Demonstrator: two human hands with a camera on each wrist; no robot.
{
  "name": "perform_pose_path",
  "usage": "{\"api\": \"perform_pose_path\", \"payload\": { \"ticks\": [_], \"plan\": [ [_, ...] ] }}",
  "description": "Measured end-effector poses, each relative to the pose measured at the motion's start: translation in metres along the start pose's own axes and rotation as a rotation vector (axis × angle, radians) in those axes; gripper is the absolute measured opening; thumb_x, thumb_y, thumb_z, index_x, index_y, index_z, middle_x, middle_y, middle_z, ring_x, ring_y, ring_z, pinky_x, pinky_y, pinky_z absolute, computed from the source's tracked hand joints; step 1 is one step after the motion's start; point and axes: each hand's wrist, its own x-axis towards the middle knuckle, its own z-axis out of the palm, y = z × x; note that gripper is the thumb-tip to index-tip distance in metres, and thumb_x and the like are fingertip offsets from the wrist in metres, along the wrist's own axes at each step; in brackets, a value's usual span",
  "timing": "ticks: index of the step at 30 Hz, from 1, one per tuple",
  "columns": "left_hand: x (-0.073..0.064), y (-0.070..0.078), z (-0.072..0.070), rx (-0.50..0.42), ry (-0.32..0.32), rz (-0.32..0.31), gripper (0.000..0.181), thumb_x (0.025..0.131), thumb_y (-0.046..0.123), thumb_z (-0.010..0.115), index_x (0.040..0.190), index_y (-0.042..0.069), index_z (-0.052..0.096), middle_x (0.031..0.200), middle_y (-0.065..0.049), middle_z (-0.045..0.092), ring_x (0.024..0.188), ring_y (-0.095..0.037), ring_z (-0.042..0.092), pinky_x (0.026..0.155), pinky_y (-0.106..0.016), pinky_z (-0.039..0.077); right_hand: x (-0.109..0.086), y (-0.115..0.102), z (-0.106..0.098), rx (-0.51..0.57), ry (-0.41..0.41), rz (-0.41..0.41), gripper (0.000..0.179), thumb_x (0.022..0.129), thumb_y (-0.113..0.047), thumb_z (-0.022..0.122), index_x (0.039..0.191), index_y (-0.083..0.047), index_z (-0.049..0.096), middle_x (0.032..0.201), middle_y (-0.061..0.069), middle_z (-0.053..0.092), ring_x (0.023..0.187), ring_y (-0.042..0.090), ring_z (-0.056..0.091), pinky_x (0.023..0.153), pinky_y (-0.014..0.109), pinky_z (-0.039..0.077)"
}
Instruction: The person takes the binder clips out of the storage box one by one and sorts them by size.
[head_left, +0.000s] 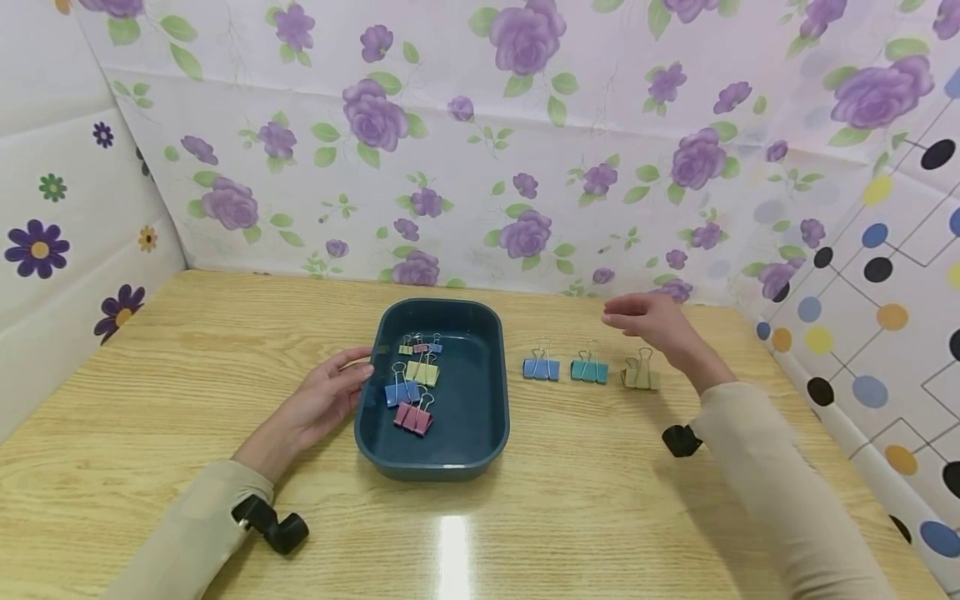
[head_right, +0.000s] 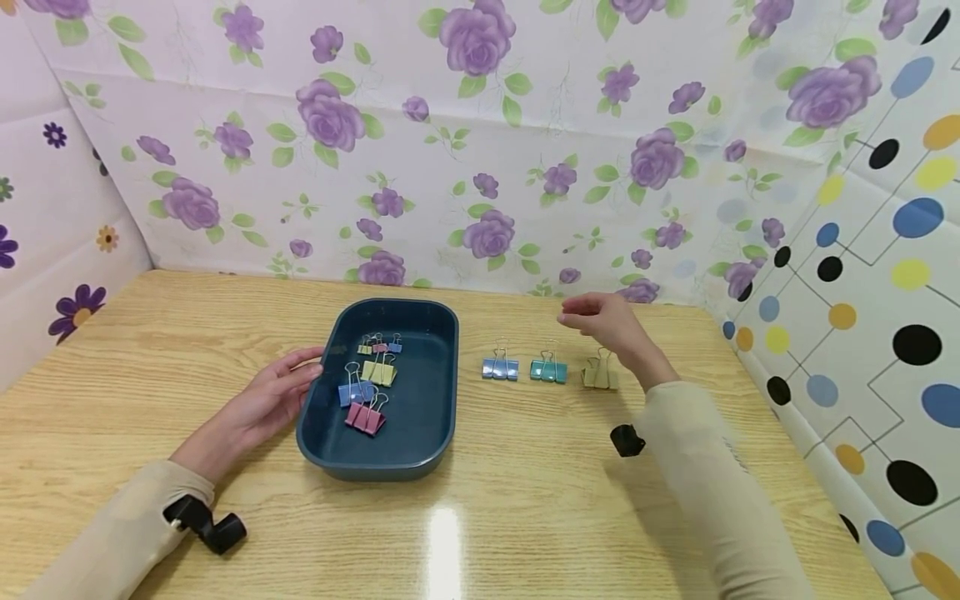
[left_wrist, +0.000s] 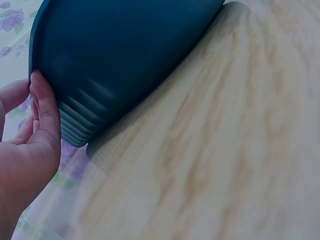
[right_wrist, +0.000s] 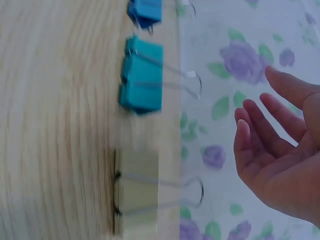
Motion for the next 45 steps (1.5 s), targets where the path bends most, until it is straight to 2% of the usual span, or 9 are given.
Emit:
{"api": "perform_pose_path", "payload": {
  "ticks": [4,8,16,22,27,37,41,45],
  "plan": [
    [0.000,0.000,0.000,0.004,0.006,-0.006,0.045,0.099,0.006,0.053,0.137,-0.003,0.032,0.105,-0.003,0.067,0.093,-0.011,0.063,0.079,-0.023,0.051,0.003,-0.018,0.021,-0.016,-0.040,0.006,0.048,0.096,-0.029,0.063,0.132,0.001,0.054,0.128,0.020,0.057,0.115,0.038,0.055,0.096,0.052,0.044],
    [0.000,-0.001,-0.001,0.011,0.013,-0.010,0.048,0.099,0.006,0.053,0.140,-0.005,0.029,0.106,-0.004,0.067,0.094,-0.012,0.063,0.080,-0.023,0.051,0.003,-0.041,0.047,-0.053,-0.063,-0.021,0.044,0.096,-0.027,0.063,0.130,0.000,0.057,0.123,0.017,0.061,0.110,0.035,0.058,0.091,0.050,0.047],
    [0.000,0.000,-0.002,-0.006,0.005,0.006,0.044,0.099,0.005,0.053,0.137,-0.003,0.032,0.106,-0.004,0.067,0.094,-0.012,0.063,0.080,-0.023,0.051,-0.005,-0.093,0.091,-0.147,-0.135,-0.133,0.035,0.094,-0.022,0.065,0.124,-0.002,0.062,0.115,0.011,0.065,0.102,0.024,0.062,0.083,0.038,0.053],
    [0.001,-0.001,-0.003,0.003,0.007,0.009,0.041,0.099,0.005,0.053,0.135,-0.002,0.034,0.105,-0.003,0.067,0.093,-0.011,0.063,0.080,-0.023,0.051,-0.004,-0.120,0.117,-0.161,-0.197,-0.161,0.031,0.094,-0.020,0.066,0.120,-0.004,0.065,0.111,0.008,0.066,0.094,0.020,0.063,0.077,0.031,0.054],
    [0.001,-0.001,-0.003,0.021,0.016,-0.003,0.047,0.099,0.006,0.053,0.139,-0.004,0.031,0.107,-0.004,0.066,0.094,-0.012,0.063,0.081,-0.023,0.051,-0.003,-0.129,0.134,-0.112,-0.254,-0.121,0.031,0.093,-0.018,0.067,0.120,-0.004,0.065,0.111,0.007,0.066,0.093,0.019,0.062,0.075,0.029,0.055],
    [-0.001,0.001,-0.002,0.044,0.009,0.000,0.051,0.100,0.006,0.052,0.141,-0.008,0.026,0.108,-0.003,0.065,0.097,-0.011,0.062,0.083,-0.023,0.050,-0.002,-0.129,0.160,0.123,-0.334,-0.002,0.032,0.091,-0.011,0.068,0.119,0.003,0.064,0.105,0.009,0.067,0.095,0.021,0.065,0.076,0.033,0.056],
    [-0.001,0.001,-0.002,0.024,-0.004,0.011,0.049,0.100,0.005,0.051,0.140,-0.009,0.026,0.107,-0.003,0.066,0.097,-0.012,0.062,0.083,-0.023,0.050,-0.001,-0.132,0.171,0.191,-0.335,0.026,0.029,0.090,-0.008,0.069,0.115,0.004,0.065,0.102,0.009,0.067,0.095,0.024,0.065,0.076,0.032,0.056],
    [0.000,0.000,-0.002,0.019,-0.009,0.007,0.048,0.100,0.006,0.053,0.139,-0.007,0.029,0.108,-0.003,0.066,0.098,-0.012,0.062,0.084,-0.024,0.050,-0.001,-0.133,0.184,0.188,-0.320,0.035,0.025,0.087,-0.006,0.072,0.110,0.005,0.067,0.097,0.008,0.067,0.092,0.025,0.065,0.073,0.031,0.056]
  ]
}}
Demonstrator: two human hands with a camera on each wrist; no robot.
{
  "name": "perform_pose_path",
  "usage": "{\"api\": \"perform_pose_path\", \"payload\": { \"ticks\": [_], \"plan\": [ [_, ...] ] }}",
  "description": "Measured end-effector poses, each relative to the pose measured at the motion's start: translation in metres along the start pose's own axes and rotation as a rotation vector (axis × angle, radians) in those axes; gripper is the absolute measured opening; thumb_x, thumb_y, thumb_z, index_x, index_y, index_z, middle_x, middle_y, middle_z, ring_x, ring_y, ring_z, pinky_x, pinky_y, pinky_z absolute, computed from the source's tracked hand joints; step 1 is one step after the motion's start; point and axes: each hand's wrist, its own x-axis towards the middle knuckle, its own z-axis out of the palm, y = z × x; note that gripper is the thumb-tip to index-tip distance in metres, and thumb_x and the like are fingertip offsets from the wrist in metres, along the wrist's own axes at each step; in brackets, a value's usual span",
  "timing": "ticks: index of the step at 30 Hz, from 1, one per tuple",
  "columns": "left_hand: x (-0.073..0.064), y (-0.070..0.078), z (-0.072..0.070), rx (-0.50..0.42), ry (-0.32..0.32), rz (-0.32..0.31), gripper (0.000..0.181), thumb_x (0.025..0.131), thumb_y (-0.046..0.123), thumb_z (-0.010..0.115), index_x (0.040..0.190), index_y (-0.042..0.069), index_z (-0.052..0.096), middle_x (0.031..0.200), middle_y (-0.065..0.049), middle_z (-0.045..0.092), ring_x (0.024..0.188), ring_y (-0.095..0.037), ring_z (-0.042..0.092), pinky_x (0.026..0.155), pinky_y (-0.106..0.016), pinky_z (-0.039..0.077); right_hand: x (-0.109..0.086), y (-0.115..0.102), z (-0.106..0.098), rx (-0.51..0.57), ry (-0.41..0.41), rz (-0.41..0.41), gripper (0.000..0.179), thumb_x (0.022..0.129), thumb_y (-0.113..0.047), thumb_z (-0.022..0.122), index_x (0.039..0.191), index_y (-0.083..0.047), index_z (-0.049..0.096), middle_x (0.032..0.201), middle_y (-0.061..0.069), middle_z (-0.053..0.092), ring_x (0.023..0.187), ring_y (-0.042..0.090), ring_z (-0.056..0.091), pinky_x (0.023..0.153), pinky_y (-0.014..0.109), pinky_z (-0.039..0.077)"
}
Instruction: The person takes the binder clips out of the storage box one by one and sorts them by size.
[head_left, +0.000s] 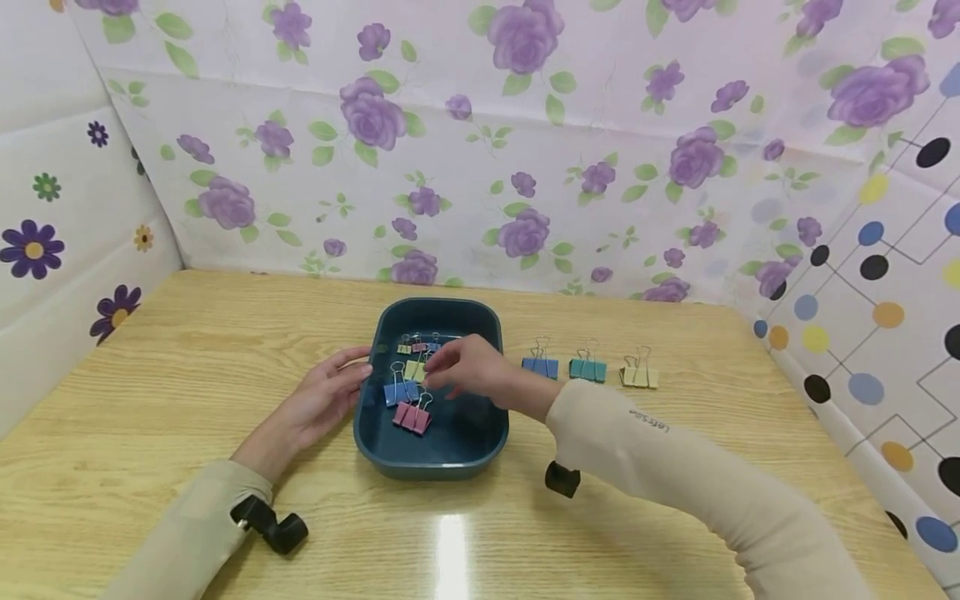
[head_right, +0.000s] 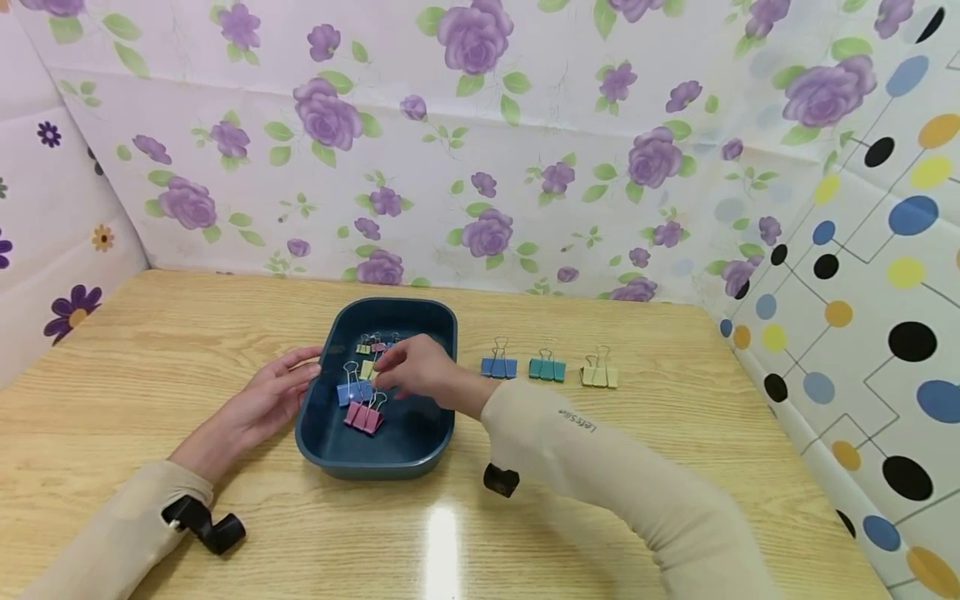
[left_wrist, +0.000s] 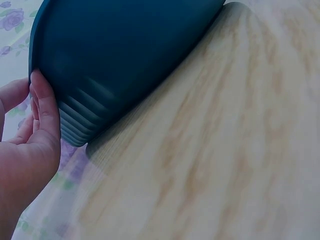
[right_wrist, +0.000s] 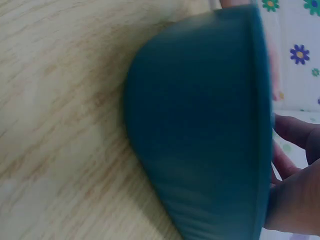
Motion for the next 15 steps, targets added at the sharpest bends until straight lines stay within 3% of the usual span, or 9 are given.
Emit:
{"api": "perform_pose_path", "payload": {
  "ticks": [8,15],
  "plan": [
    [0.002,-0.002,-0.001,0.022,-0.002,0.006,0.047,0.100,0.005,0.051,0.139,-0.008,0.028,0.108,-0.003,0.064,0.098,-0.011,0.061,0.085,-0.024,0.050,0.007,-0.003,0.015,-0.047,0.056,0.027,0.016,0.084,-0.003,0.075,0.099,0.001,0.071,0.092,0.006,0.065,0.079,0.018,0.061,0.069,0.029,0.056],
    [0.000,-0.001,0.002,0.008,-0.001,0.016,0.050,0.100,0.004,0.050,0.140,-0.010,0.024,0.105,-0.002,0.065,0.096,-0.010,0.062,0.083,-0.023,0.050,0.010,0.000,0.023,-0.012,0.042,0.057,0.010,0.085,0.004,0.069,0.096,0.005,0.070,0.084,0.007,0.065,0.072,0.015,0.061,0.068,0.030,0.057]
  ]
}}
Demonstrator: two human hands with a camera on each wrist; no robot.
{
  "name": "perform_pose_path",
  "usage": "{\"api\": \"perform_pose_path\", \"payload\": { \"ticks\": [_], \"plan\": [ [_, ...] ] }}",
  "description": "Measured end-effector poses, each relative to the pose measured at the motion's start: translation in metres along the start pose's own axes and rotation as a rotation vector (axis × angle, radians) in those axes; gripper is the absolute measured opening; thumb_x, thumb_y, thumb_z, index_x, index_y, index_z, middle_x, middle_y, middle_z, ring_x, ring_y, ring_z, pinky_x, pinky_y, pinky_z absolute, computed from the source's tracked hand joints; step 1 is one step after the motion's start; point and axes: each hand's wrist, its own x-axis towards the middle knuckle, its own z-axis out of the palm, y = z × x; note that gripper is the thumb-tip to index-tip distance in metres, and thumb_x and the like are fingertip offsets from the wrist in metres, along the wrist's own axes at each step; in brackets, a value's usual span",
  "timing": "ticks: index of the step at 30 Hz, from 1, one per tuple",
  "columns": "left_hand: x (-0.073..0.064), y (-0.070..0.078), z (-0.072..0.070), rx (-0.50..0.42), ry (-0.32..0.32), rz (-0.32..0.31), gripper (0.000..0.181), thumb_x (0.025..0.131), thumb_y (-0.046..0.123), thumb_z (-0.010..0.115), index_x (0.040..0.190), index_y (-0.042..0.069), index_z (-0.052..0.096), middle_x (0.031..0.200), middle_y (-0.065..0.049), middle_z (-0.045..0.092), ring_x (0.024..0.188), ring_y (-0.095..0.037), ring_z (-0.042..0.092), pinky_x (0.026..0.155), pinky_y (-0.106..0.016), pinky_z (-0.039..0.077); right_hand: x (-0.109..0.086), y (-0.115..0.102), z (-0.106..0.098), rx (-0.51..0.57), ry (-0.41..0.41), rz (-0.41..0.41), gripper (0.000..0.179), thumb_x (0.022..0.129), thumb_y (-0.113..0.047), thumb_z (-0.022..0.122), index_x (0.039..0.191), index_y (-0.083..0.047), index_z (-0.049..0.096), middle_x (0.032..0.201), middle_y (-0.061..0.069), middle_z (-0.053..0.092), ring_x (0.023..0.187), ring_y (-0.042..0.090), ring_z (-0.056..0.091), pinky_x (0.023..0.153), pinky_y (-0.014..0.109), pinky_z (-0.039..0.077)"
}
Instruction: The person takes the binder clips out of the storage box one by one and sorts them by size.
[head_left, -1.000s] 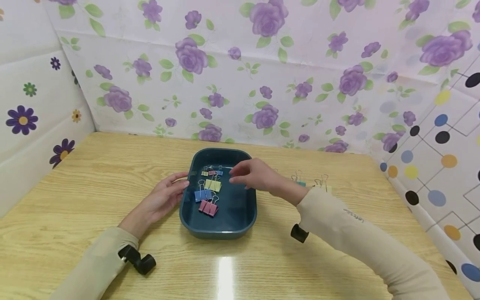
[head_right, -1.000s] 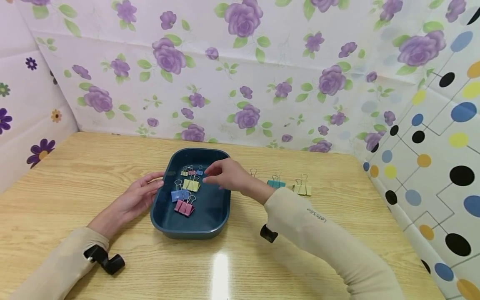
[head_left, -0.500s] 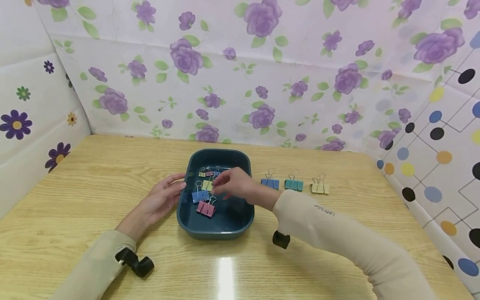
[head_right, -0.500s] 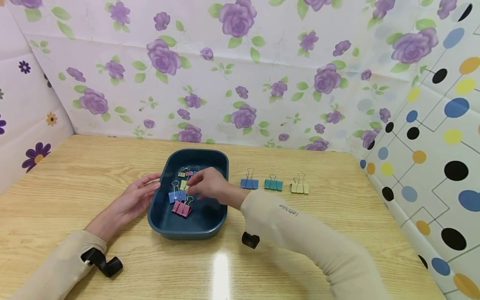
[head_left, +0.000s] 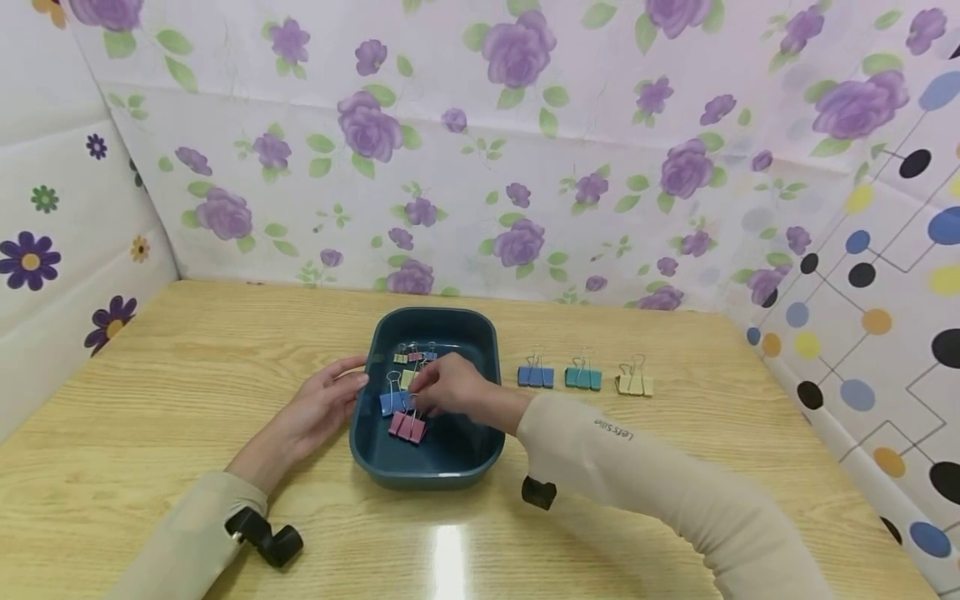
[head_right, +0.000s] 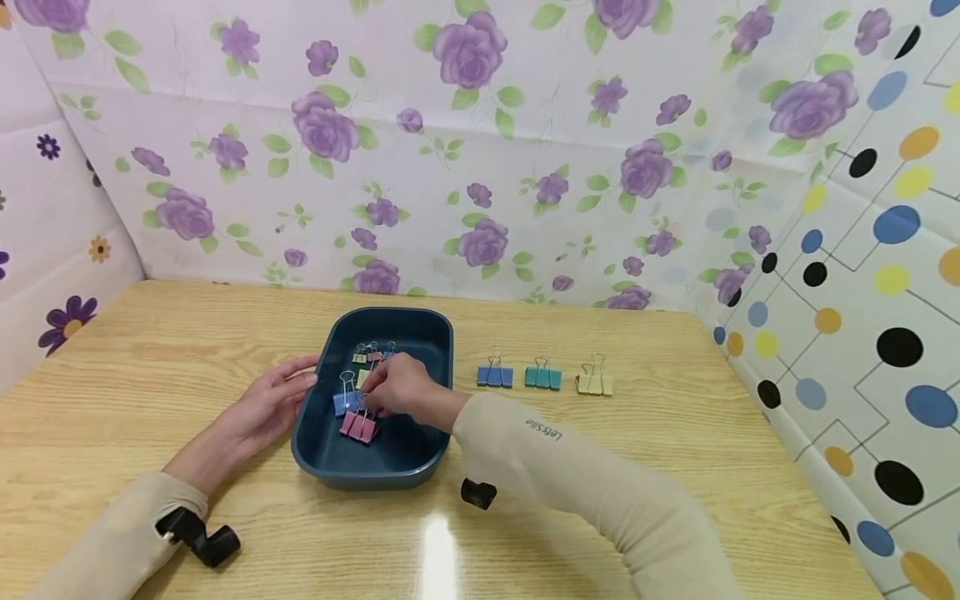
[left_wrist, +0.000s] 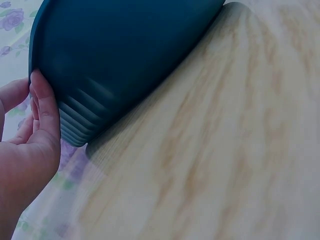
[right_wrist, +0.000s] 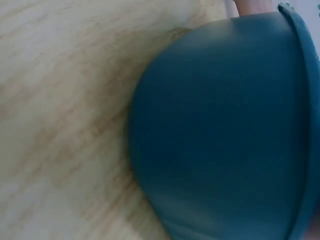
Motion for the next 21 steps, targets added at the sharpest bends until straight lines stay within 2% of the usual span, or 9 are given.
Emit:
{"api": "perform_pose_path", "payload": {
  "ticks": [9,17,21],
  "plan": [
    [0.000,0.000,0.000,-0.041,0.003,-0.007,0.039,0.100,0.003,0.050,0.134,-0.005,0.033,0.101,-0.003,0.067,0.092,-0.011,0.063,0.079,-0.023,0.051,-0.002,0.004,0.003,0.026,-0.008,-0.006,0.009,0.086,0.006,0.067,0.095,0.008,0.069,0.080,0.009,0.065,0.068,0.015,0.062,0.066,0.029,0.057],
    [0.001,-0.002,-0.002,-0.024,0.001,0.004,0.043,0.100,0.003,0.050,0.137,-0.007,0.031,0.103,-0.002,0.067,0.093,-0.011,0.062,0.081,-0.023,0.050,-0.003,0.003,-0.003,0.029,-0.034,-0.014,0.008,0.088,0.004,0.067,0.094,0.007,0.070,0.082,0.009,0.066,0.068,0.017,0.064,0.069,0.032,0.057],
    [0.002,-0.003,-0.002,-0.007,0.007,0.003,0.045,0.100,0.004,0.051,0.138,-0.007,0.030,0.106,-0.003,0.066,0.095,-0.011,0.062,0.082,-0.023,0.050,-0.005,0.003,-0.008,0.012,-0.031,-0.043,0.008,0.088,0.002,0.067,0.094,0.005,0.072,0.084,0.009,0.067,0.070,0.017,0.066,0.070,0.033,0.057]
  ]
}}
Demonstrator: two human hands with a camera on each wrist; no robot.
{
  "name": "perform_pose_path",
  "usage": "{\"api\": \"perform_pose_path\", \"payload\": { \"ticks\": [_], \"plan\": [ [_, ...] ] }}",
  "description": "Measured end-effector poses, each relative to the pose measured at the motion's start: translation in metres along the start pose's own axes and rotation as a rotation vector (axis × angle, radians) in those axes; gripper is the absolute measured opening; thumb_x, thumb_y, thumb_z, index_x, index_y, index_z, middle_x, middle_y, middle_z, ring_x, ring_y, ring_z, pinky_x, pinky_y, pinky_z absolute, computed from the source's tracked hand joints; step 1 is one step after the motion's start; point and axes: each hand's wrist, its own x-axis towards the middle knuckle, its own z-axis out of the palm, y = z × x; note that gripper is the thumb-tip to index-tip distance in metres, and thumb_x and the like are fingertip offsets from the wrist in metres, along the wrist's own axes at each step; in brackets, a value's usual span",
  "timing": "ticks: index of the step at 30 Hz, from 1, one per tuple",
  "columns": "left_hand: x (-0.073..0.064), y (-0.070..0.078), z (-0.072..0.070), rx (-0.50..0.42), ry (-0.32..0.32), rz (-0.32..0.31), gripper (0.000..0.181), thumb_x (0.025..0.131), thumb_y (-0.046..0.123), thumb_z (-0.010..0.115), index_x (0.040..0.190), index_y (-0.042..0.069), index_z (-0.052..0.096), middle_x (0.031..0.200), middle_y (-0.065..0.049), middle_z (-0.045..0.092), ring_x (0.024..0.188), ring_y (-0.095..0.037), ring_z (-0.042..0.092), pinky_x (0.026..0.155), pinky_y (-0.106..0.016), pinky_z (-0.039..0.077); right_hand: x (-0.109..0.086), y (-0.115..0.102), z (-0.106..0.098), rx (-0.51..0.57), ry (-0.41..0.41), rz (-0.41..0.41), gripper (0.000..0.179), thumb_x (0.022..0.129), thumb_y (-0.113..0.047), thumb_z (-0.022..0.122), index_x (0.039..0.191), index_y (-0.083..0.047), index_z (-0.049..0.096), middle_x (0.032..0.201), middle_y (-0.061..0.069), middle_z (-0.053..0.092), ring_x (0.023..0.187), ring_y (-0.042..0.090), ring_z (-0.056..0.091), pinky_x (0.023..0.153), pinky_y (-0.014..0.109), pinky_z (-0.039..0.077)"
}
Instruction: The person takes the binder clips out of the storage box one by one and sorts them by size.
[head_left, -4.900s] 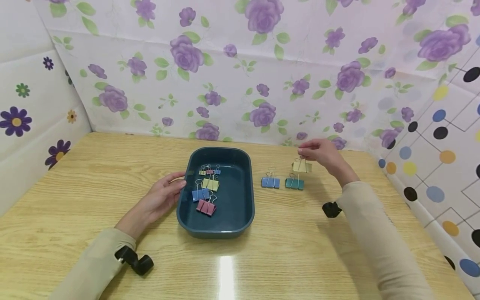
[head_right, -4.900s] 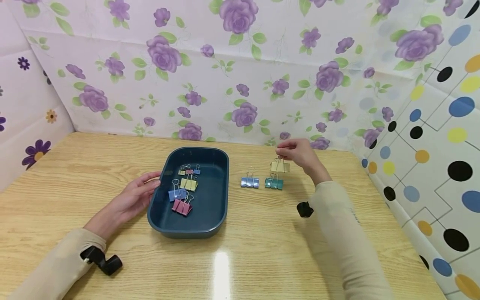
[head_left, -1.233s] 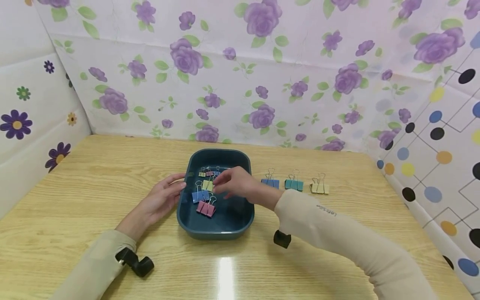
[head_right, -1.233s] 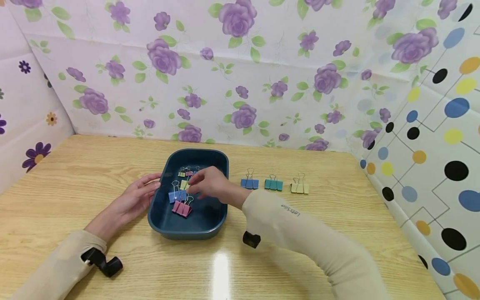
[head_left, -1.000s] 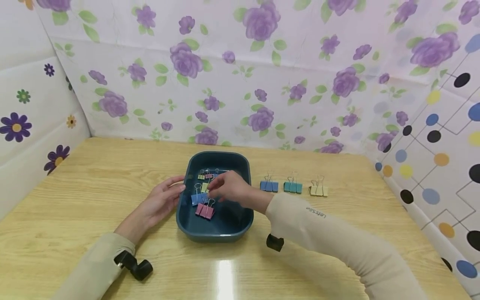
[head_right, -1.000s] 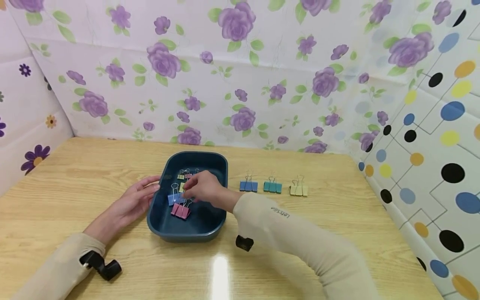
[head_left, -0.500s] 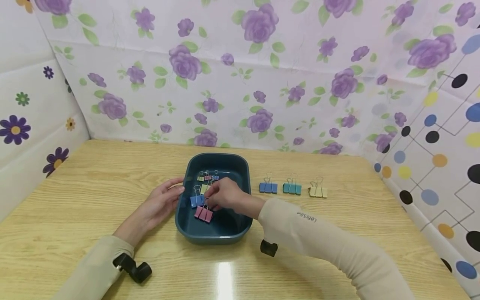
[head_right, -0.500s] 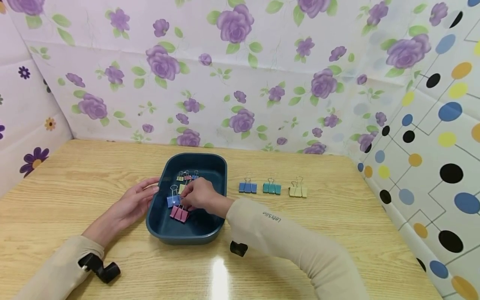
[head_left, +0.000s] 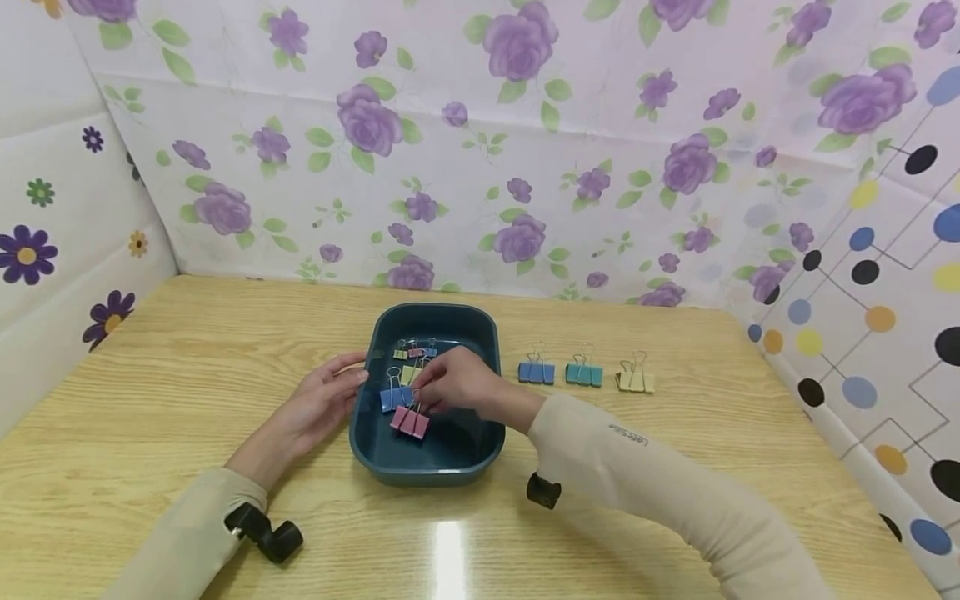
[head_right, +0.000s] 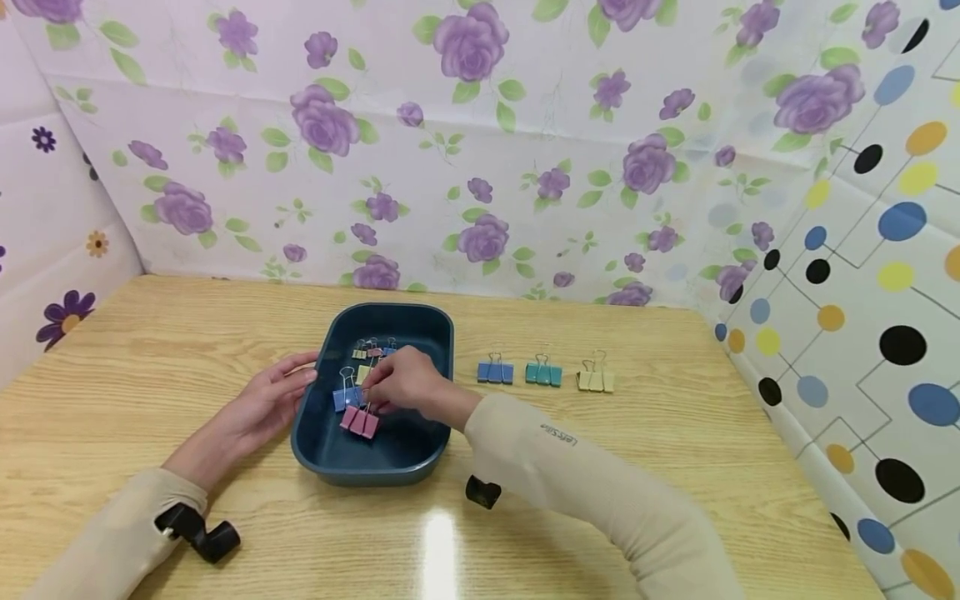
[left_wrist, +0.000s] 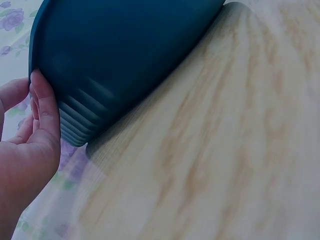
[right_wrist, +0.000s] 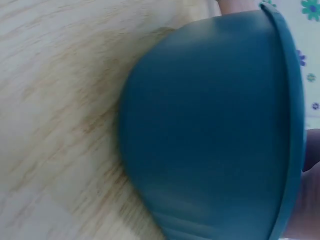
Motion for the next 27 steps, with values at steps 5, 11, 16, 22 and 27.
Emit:
{"api": "perform_pose_path", "payload": {
  "ticks": [5,11,16,22,27],
  "plan": [
    [0.000,0.001,0.000,0.015,0.006,-0.013,0.050,0.100,0.006,0.053,0.140,-0.008,0.028,0.110,-0.003,0.065,0.098,-0.012,0.062,0.084,-0.023,0.050,-0.005,-0.004,-0.010,-0.002,0.021,-0.054,0.011,0.090,-0.002,0.067,0.098,0.003,0.072,0.086,0.008,0.069,0.077,0.023,0.068,0.073,0.034,0.057],
    [0.000,0.001,0.000,-0.009,0.006,-0.019,0.045,0.100,0.004,0.051,0.139,-0.006,0.030,0.106,-0.003,0.066,0.095,-0.012,0.062,0.083,-0.023,0.051,-0.013,-0.009,-0.023,-0.012,0.042,-0.157,0.016,0.092,-0.008,0.066,0.103,0.002,0.072,0.089,0.008,0.070,0.086,0.030,0.068,0.080,0.040,0.055],
    [0.000,0.001,0.000,-0.010,0.009,-0.017,0.043,0.100,0.004,0.052,0.137,-0.004,0.033,0.106,-0.003,0.066,0.095,-0.011,0.062,0.081,-0.023,0.051,-0.020,-0.012,-0.033,-0.063,0.083,-0.224,0.018,0.093,-0.012,0.066,0.106,-0.002,0.072,0.093,0.008,0.070,0.085,0.026,0.068,0.078,0.035,0.055],
    [0.000,0.001,0.000,-0.017,-0.008,0.000,0.040,0.099,0.003,0.052,0.135,-0.004,0.035,0.106,-0.003,0.066,0.095,-0.011,0.062,0.081,-0.023,0.050,-0.029,-0.014,-0.052,-0.081,0.158,-0.276,0.017,0.095,-0.013,0.063,0.107,-0.004,0.071,0.100,0.011,0.069,0.087,0.026,0.066,0.077,0.033,0.054],
    [-0.002,0.002,0.001,-0.012,0.001,0.000,0.040,0.099,0.003,0.052,0.135,-0.004,0.035,0.107,-0.003,0.066,0.096,-0.012,0.062,0.082,-0.023,0.050,-0.030,-0.007,-0.066,-0.084,0.197,-0.294,0.017,0.097,-0.013,0.061,0.107,-0.004,0.070,0.101,0.009,0.069,0.092,0.026,0.065,0.083,0.036,0.053]
  ]
}}
